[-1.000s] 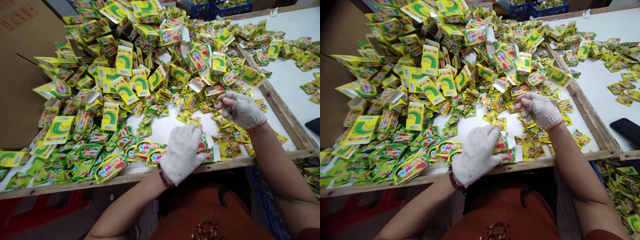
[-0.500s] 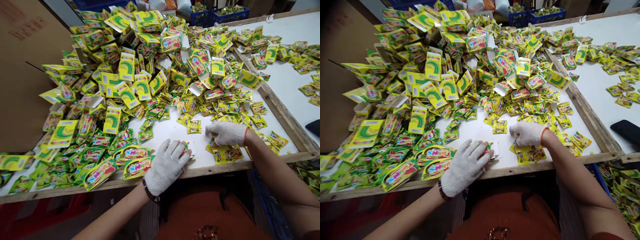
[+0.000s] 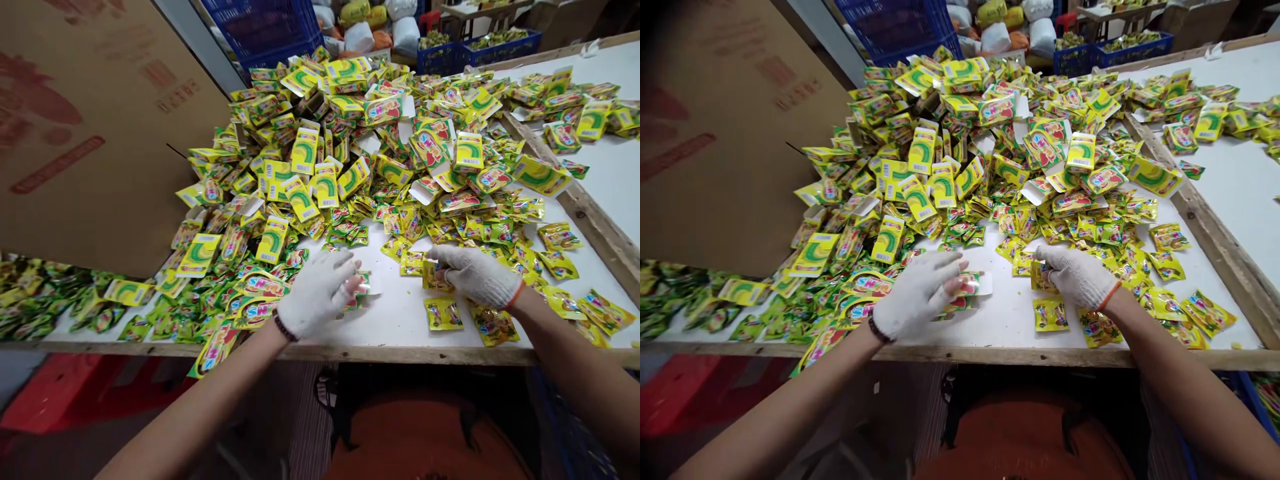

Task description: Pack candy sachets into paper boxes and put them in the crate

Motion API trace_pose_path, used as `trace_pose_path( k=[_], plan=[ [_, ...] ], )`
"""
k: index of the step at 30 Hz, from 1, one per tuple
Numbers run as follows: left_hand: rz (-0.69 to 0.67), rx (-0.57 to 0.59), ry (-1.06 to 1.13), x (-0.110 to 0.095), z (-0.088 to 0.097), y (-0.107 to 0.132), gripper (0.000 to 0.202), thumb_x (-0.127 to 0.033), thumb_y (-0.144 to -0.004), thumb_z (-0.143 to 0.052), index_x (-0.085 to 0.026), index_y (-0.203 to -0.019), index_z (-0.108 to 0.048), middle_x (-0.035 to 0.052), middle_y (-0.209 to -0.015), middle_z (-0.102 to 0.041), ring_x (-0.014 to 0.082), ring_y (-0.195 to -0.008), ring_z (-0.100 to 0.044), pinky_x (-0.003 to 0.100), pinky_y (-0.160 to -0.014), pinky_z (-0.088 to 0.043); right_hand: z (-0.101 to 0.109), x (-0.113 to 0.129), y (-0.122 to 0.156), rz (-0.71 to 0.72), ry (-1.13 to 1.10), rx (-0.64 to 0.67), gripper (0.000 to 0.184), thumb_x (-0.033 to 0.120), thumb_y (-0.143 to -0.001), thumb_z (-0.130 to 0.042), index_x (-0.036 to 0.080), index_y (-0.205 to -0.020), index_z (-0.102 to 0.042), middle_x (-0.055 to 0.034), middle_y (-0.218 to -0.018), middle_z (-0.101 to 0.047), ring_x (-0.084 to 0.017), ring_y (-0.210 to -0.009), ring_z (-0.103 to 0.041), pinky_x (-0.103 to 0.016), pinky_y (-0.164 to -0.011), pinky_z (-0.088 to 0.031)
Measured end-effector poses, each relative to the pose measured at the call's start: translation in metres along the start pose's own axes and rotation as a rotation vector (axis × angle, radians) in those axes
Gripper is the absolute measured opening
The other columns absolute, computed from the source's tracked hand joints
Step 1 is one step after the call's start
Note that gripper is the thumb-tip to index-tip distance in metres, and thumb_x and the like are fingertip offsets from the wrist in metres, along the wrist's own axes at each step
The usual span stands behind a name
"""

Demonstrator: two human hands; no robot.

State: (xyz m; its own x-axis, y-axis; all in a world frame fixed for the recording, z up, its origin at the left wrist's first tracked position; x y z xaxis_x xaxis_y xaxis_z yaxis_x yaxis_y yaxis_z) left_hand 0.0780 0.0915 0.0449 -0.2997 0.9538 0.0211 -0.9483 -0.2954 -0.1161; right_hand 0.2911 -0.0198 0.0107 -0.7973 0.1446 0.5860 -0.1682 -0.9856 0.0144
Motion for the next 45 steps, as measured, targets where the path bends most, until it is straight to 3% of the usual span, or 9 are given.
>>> trace_pose_path(
  k=[5,9,12,15,21,27,33,41,45],
  plan=[
    [0.417,0.143,-0.176,0.063,-0.017,-0.065,0.027,-0.014,-0.083,-0.049,-0.015,-0.104,-0.066,0.0161,-0.109,-0.065,0.0286,-0.098,-0.063,0.037,-0.082,-0.048,-0.017,-0.006,-0.006,-0.050,0.200,0.041,0.011,0.021,-0.084,-0.054,0.021,-0.086,-0.065,-0.0032,-0.077,-0.064,-0.017,-0.068,-0.055,-0.026,-0.061,-0.035],
    [0.490,0.169,-0.155,0.089,-0.022,-0.085,0.022,-0.016,-0.082,-0.051,-0.015,-0.095,-0.069,0.0163,-0.103,-0.067,0.0298,-0.095,-0.064,0.037,-0.080,-0.047,-0.011,-0.011,-0.007,-0.094,0.054,-0.070,0.008,0.023,-0.084,-0.054,0.020,-0.087,-0.061,-0.0022,-0.073,-0.062,-0.016,-0.064,-0.055,-0.026,-0.059,-0.036],
    [0.496,-0.082,0.009,0.076,0.004,-0.080,0.022,-0.022,-0.087,-0.047,-0.015,-0.090,-0.067,0.0118,-0.097,-0.068,0.0257,-0.094,-0.063,0.034,-0.082,-0.047,-0.007,-0.011,-0.008,-0.129,-0.315,-0.115,0.009,0.028,-0.085,-0.052,0.021,-0.089,-0.056,0.0006,-0.072,-0.061,-0.013,-0.055,-0.057,-0.024,-0.055,-0.041],
    [0.528,-0.317,0.498,0.049,0.020,-0.064,0.022,-0.031,-0.087,-0.048,-0.016,-0.083,-0.064,0.0043,-0.074,-0.064,0.0186,-0.072,-0.059,0.029,-0.069,-0.046,-0.007,-0.009,-0.009,-0.217,-0.590,-0.099,0.015,0.035,-0.083,-0.054,0.021,-0.082,-0.047,0.0030,-0.067,-0.057,-0.012,-0.048,-0.058,-0.022,-0.046,-0.038],
    [0.474,-0.204,1.130,-0.027,-0.019,-0.071,0.022,-0.037,-0.084,-0.053,-0.017,-0.077,-0.061,-0.0012,-0.065,-0.054,0.0106,-0.057,-0.047,0.022,-0.052,-0.039,0.003,0.008,-0.009,-0.106,-0.596,-0.113,0.024,0.039,-0.079,-0.058,0.021,-0.070,-0.044,0.0056,-0.058,-0.047,-0.009,-0.048,-0.045,-0.023,-0.048,-0.035],
    [0.555,-0.141,1.669,-0.049,-0.055,-0.075,0.040,-0.056,-0.079,-0.066,-0.019,-0.080,-0.053,-0.0027,-0.072,-0.053,0.0111,-0.060,-0.056,0.024,-0.053,-0.053,0.018,0.008,-0.005,-0.017,-0.506,-0.168,0.025,0.038,-0.078,-0.059,0.019,-0.065,-0.050,0.0028,-0.061,-0.050,-0.011,-0.060,-0.047,-0.024,-0.054,-0.037],
    [0.624,-0.284,1.824,-0.048,-0.062,-0.069,0.043,-0.057,-0.074,-0.074,-0.018,-0.082,-0.058,-0.0007,-0.074,-0.061,0.0118,-0.062,-0.060,0.025,-0.060,-0.056,0.008,-0.003,-0.003,-0.242,-0.701,-0.201,0.025,0.043,-0.080,-0.062,0.021,-0.081,-0.049,0.0041,-0.056,-0.056,-0.010,-0.043,-0.051,-0.021,-0.041,-0.035],
    [0.627,-0.322,1.755,-0.045,-0.069,-0.064,0.041,-0.045,-0.069,-0.081,-0.016,-0.093,-0.064,0.0031,-0.084,-0.068,0.0147,-0.070,-0.064,0.028,-0.066,-0.055,0.005,0.001,-0.007,-0.122,-0.535,-0.250,0.028,0.043,-0.083,-0.062,0.021,-0.076,-0.046,0.0032,-0.062,-0.054,-0.010,-0.053,-0.049,-0.023,-0.048,-0.040],
    [0.553,-0.278,1.565,-0.049,-0.059,-0.065,0.030,-0.041,-0.077,-0.073,-0.016,-0.091,-0.066,0.0021,-0.079,-0.066,0.0138,-0.067,-0.059,0.026,-0.062,-0.049,0.009,0.004,-0.006,-0.068,-0.596,-0.247,0.041,0.047,-0.079,-0.066,0.019,-0.104,-0.050,-0.0017,-0.083,-0.062,-0.015,-0.069,-0.059,-0.027,-0.059,-0.049]
  ],
)
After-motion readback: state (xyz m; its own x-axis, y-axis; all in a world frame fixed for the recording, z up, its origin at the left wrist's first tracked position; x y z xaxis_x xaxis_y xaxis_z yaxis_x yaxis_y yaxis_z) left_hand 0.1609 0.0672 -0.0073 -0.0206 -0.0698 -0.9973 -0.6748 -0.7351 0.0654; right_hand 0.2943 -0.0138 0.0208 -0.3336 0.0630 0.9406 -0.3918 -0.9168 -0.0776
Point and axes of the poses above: each hand's wrist, its own y-axis away from the middle knuckle, its own z-axis out of the back of the hand, x = y × z, the point moved 8 cm from there along -y, towards the middle knuckle
